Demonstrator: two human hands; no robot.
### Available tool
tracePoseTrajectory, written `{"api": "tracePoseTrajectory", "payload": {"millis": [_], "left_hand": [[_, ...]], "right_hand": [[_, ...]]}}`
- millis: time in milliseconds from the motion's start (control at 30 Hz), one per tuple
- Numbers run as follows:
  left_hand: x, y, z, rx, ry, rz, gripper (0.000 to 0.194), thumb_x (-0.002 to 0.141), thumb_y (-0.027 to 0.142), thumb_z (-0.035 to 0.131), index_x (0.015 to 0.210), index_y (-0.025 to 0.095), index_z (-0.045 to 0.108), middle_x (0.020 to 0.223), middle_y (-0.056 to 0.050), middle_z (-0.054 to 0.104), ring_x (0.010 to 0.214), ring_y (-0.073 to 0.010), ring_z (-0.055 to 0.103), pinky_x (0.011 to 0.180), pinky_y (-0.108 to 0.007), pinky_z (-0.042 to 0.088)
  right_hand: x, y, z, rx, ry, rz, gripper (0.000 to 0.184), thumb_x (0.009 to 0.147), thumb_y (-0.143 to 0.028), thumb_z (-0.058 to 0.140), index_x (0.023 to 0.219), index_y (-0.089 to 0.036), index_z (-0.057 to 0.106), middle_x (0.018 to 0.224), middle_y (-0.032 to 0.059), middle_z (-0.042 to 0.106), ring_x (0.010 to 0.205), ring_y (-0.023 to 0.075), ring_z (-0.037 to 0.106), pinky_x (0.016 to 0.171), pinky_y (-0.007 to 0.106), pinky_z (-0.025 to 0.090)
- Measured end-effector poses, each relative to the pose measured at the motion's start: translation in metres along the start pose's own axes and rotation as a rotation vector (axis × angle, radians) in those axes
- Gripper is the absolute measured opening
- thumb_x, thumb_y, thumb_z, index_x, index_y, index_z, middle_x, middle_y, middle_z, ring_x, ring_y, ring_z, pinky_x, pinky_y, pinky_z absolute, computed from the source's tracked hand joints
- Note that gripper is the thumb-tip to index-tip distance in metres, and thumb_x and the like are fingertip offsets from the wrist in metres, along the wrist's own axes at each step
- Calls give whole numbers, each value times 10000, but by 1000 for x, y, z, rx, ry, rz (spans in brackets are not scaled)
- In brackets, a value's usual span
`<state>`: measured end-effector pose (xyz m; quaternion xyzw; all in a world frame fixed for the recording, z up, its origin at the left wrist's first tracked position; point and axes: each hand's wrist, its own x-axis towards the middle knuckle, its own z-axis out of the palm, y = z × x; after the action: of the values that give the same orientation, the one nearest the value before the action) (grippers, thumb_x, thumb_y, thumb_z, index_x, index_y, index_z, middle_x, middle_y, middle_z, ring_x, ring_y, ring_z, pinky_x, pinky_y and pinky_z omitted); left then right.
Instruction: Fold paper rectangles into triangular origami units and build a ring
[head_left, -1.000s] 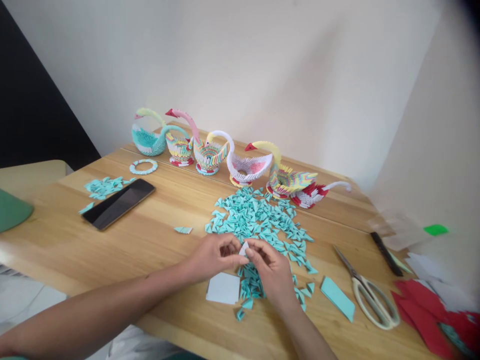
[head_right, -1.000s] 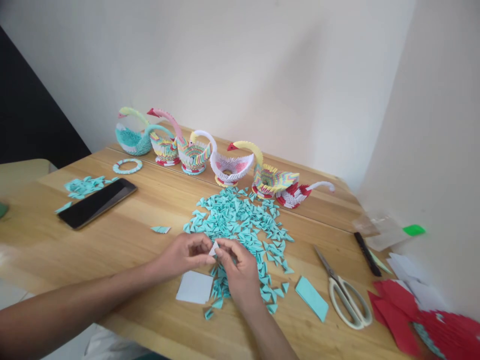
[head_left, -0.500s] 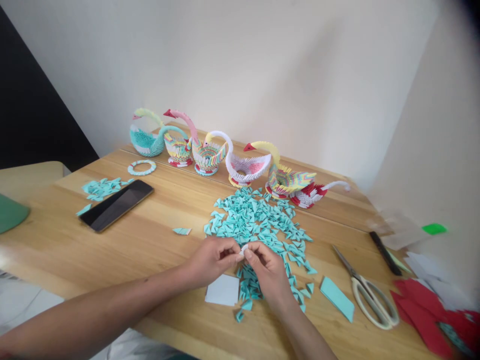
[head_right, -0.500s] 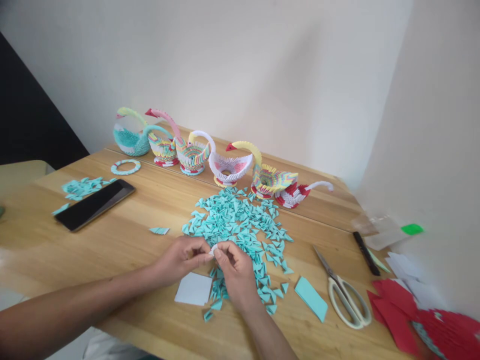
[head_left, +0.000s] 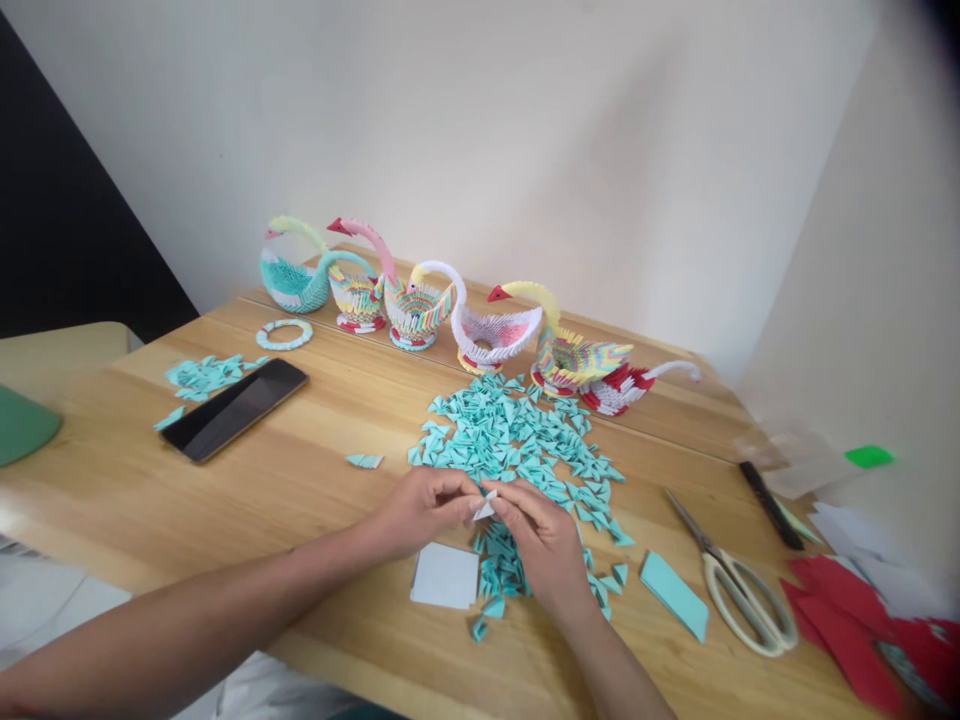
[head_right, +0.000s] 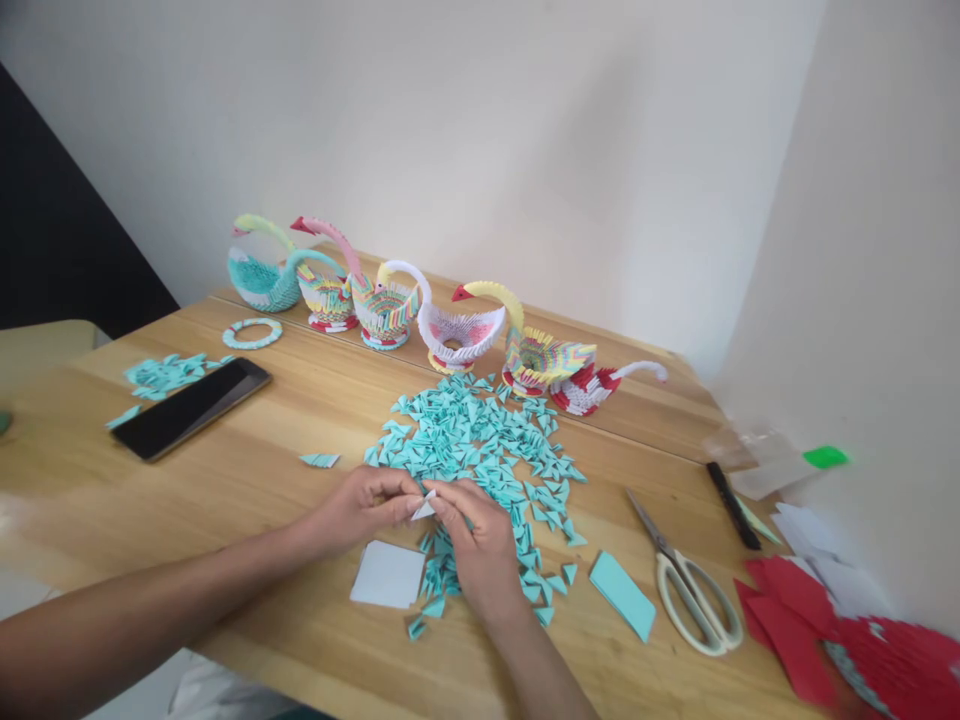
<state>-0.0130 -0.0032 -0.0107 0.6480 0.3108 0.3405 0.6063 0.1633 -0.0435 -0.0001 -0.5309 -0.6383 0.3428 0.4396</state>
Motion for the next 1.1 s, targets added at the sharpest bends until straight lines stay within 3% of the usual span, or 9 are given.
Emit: {"api": "tracePoseTrajectory", "payload": {"millis": [367, 500, 600, 900, 1100], "left_hand": [[2, -1, 3, -25, 91, 11, 245, 788, 332, 618, 698, 104, 619, 614, -1, 547, 585, -99, 463, 570, -207, 355], [1, 4, 3, -32, 143, 23, 238, 782, 326, 610, 692, 106, 610, 611, 0, 548, 586, -99, 469, 571, -206, 367], [1, 6, 3, -47, 148, 14, 246, 792, 334, 598, 695, 108, 607, 613, -4, 560, 585, -100, 481, 566, -205, 381], [1, 4, 4, -105, 119, 22, 266, 803, 373, 609, 760, 111, 591, 618, 11, 537, 575, -86, 478, 556, -199, 381], [4, 1, 4, -296, 28, -73, 366, 765, 480, 654, 786, 134, 540, 583, 31, 537, 499, -76, 489, 501, -193, 400]], "right_hand": [[-1, -2, 2, -16, -52, -98, 283, 865, -259, 558, 1101, -282, 714, 791, 31, 652, 713, 171, 591, 664, 279, 483], [-1, 0, 4, 52, -65, 61, 272, 822, -301, 621, 1073, -242, 707, 893, 43, 709, 811, 193, 637, 741, 303, 499], [0, 0, 5, 184, -56, 189, 198, 799, -353, 645, 907, -193, 691, 786, 36, 710, 705, 172, 634, 665, 278, 499], [0, -3, 2, 177, -78, 196, 201, 801, -366, 649, 752, -171, 647, 625, -5, 616, 597, 124, 549, 571, 230, 418], [0, 0, 3, 201, -101, 205, 217, 801, -384, 644, 776, -168, 648, 623, -5, 615, 584, 121, 534, 569, 232, 404]]}}
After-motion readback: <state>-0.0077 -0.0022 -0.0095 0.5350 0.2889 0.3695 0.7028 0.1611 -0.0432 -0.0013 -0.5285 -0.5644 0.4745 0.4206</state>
